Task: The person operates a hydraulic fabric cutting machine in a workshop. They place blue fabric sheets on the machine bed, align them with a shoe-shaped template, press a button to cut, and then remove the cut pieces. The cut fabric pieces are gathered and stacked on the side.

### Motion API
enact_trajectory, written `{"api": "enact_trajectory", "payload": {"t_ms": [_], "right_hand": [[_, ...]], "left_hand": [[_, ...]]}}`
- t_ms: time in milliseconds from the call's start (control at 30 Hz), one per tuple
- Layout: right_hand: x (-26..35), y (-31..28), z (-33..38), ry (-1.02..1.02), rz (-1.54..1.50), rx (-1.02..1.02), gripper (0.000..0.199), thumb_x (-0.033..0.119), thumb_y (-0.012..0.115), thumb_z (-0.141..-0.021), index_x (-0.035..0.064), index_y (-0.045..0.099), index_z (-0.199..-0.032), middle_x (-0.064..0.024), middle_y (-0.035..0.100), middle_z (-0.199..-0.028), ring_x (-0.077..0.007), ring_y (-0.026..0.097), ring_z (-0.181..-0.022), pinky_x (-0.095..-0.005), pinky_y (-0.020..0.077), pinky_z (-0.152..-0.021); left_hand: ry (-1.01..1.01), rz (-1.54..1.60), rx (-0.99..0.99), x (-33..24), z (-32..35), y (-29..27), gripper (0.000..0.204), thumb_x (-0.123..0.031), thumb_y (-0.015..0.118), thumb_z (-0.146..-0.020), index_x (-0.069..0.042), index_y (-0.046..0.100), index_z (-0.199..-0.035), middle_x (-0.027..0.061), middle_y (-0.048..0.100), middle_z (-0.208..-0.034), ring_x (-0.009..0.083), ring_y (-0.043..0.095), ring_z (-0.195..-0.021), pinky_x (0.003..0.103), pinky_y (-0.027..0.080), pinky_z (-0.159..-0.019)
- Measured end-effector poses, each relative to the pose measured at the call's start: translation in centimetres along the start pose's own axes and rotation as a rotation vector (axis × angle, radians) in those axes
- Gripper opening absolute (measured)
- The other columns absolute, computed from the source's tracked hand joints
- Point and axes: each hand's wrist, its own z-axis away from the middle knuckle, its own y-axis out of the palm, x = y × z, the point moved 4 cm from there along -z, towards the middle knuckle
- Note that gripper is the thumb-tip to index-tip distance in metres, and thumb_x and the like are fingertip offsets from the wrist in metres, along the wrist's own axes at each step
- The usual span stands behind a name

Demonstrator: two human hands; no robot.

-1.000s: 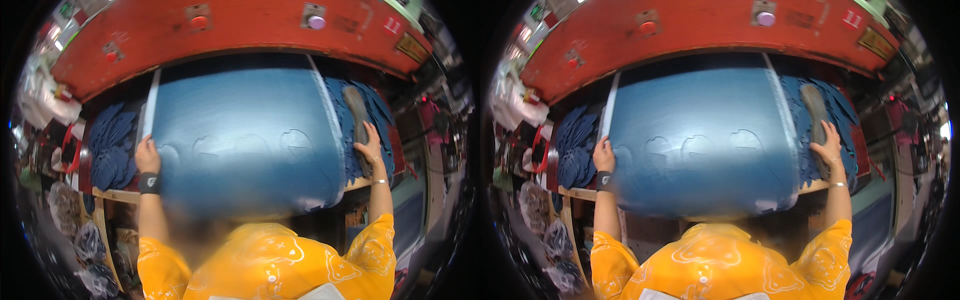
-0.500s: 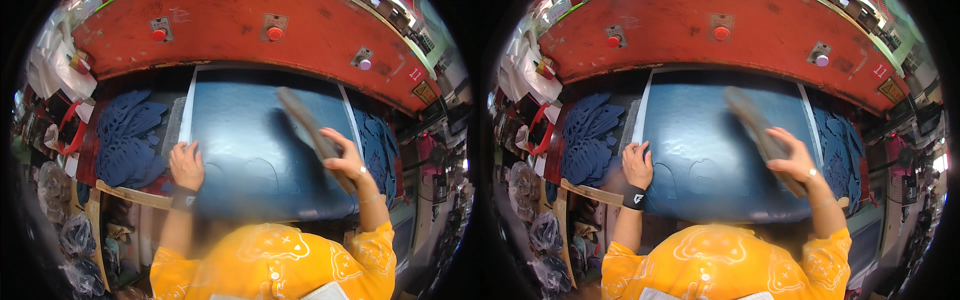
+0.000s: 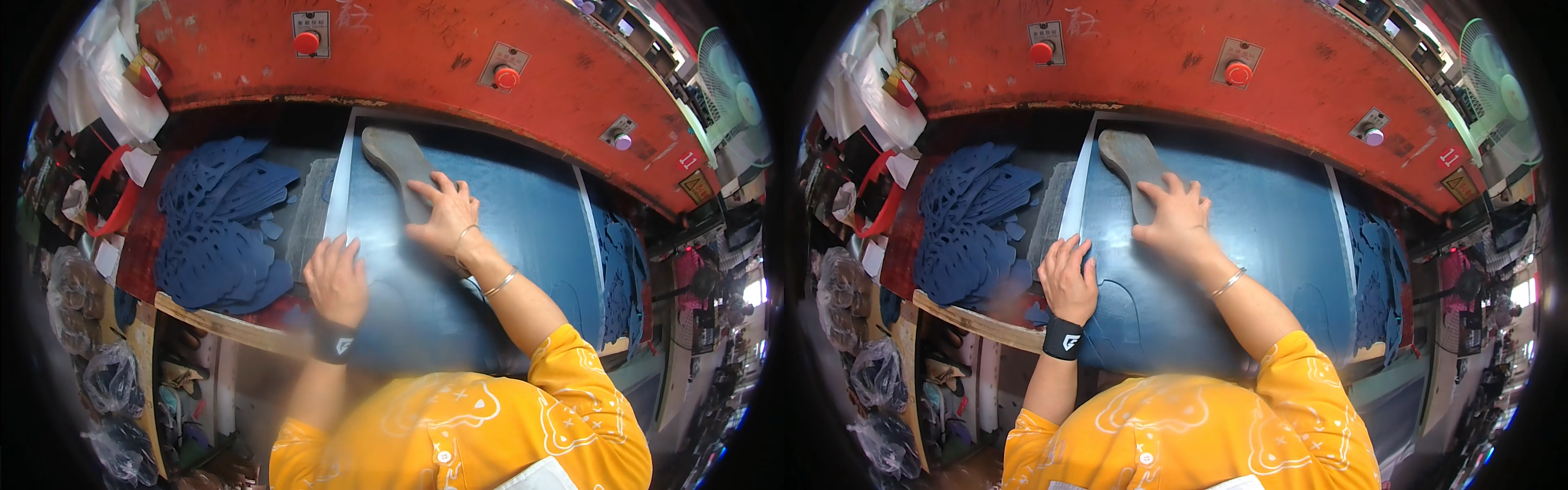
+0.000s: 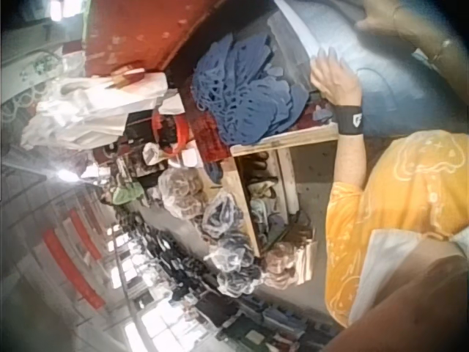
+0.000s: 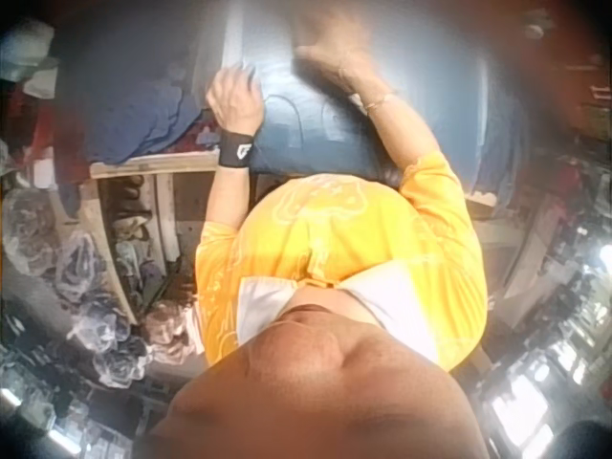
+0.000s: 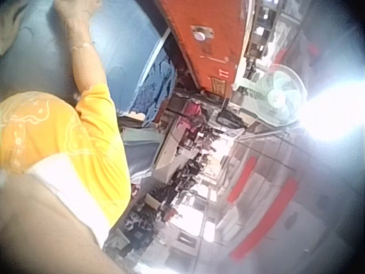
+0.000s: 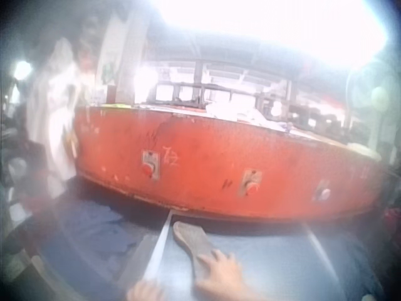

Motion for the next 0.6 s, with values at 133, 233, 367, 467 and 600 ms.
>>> {"api": "enact_trajectory", "payload": {"t_ms": [133,233,367,467,600], "right_hand": [[0.7,1.4,0.1,0.013,0.096,-0.004,0.077,0.035,0.071,-0.061,0.0214,0.052,-0.134,-0.0188,0.032,-0.145,-0.0453,0.032,-0.125,-0.0528,0.0319,-0.100],[0.1,1.6,-0.1,-0.069,0.189,0.026,0.082,0.044,0.073,-0.062,0.0229,0.047,-0.136,-0.0188,0.032,-0.145,-0.0483,0.032,-0.125,-0.0555,0.0346,-0.098],[-0.7,1.6,-1.1,-0.168,0.134,0.065,0.084,0.048,0.072,-0.060,0.0235,0.048,-0.137,-0.0195,0.029,-0.147,-0.0473,0.034,-0.122,-0.0532,0.0365,-0.097],[-0.1,1.8,-1.5,-0.113,0.084,0.047,0.080,0.047,0.071,-0.058,0.0239,0.053,-0.133,-0.0176,0.031,-0.147,-0.0469,0.034,-0.123,-0.0531,0.0364,-0.097],[1.8,2.3,-1.9,-0.022,-0.003,-0.034,0.077,0.044,0.072,-0.057,0.0245,0.056,-0.129,-0.0158,0.032,-0.147,-0.0459,0.032,-0.125,-0.0535,0.0358,-0.098]], "left_hand": [[0.022,-0.025,-0.015,-0.2,-0.1,-0.1,0.031,-0.017,0.061,-0.082,-0.010,0.064,-0.112,0.0064,0.058,-0.124,0.0282,0.046,-0.122,0.044,0.032,-0.102],[0.020,-0.043,-0.011,-0.3,-0.4,-0.1,0.031,-0.017,0.061,-0.083,-0.010,0.064,-0.112,0.0060,0.058,-0.124,0.0277,0.046,-0.123,0.043,0.032,-0.102],[0.015,-0.026,-0.010,-0.1,-0.7,0.3,0.030,-0.017,0.061,-0.083,-0.010,0.065,-0.112,0.0057,0.059,-0.124,0.0270,0.046,-0.122,0.043,0.032,-0.102],[0.025,-0.023,-0.026,0.1,-0.8,0.5,0.029,-0.017,0.061,-0.083,-0.010,0.066,-0.111,0.0055,0.060,-0.123,0.0269,0.047,-0.122,0.043,0.032,-0.101],[0.033,-0.029,-0.039,0.3,-1.1,0.6,0.030,-0.017,0.062,-0.082,-0.010,0.066,-0.111,0.0053,0.060,-0.122,0.0271,0.047,-0.121,0.043,0.033,-0.101]]}}
